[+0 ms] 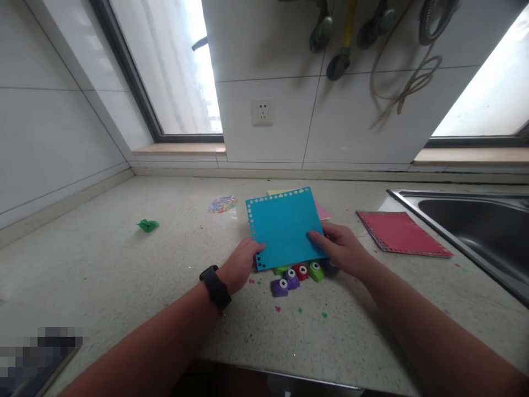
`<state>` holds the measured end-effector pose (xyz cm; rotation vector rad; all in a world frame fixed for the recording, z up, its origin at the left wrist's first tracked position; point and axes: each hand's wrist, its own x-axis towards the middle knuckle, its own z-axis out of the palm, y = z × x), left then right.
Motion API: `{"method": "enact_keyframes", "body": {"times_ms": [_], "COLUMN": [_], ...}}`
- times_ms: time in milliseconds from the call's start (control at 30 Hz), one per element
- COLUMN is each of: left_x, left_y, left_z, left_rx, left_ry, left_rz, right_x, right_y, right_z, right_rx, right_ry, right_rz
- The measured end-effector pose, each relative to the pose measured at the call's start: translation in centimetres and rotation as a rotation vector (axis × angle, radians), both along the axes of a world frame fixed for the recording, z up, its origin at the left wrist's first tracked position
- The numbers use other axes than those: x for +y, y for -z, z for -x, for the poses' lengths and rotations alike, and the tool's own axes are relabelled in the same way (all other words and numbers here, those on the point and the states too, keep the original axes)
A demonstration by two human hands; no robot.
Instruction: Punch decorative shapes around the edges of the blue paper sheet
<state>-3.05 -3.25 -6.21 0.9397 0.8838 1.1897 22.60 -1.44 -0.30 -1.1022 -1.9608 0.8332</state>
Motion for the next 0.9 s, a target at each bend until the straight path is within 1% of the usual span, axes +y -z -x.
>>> {"method": "enact_keyframes", "body": {"times_ms": [133,200,267,333,467,567,667,767,833,900], "left_x": [0.0,-0.1,-0.3,-0.4,-0.3,-0.2,-0.1,-0.3,-0.4,-0.6], "left_y": [-0.4,-1.0,-1.7,-2.4,-3.2,-3.3,-3.4,-3.5,-3.5,-3.5], "left_z": [-0.2,-0.3,-0.3,-0.3,0.0,0.3,0.5,0.4,0.2,-0.1], "left_rx": [-0.042,-0.068,-0.097,-0.125,-0.184,-0.261,-0.302,-0.301,-0.262,-0.207], "left_ry": [-0.034,-0.052,-0.082,-0.128,-0.196,-0.202,-0.19,-0.19,-0.188,-0.193], "left_rz": [0.019,0.038,0.062,0.088,0.122,0.131,0.126,0.121,0.123,0.129], "right_x": [0.0,0.2,0.7,1.3,2.4,3.1,3.3,3.3,3.2,3.2], "right_y": [0.0,-0.1,-0.2,-0.3,-0.8,-1.4,-2.1,-2.8,-2.9,-2.5], "right_z": [0.3,0.0,-0.7,-1.8,-4.1,-5.6,-7.5,-9.6,-10.2,-9.7], "right_rx": [0.05,0.109,0.188,0.284,0.479,0.59,0.698,0.811,0.827,0.787], "right_ry": [0.019,0.04,0.093,0.196,0.491,0.664,0.804,0.887,0.919,0.891], "right_rz": [-0.014,-0.042,-0.081,-0.128,-0.224,-0.281,-0.374,-0.454,-0.439,-0.378]}}
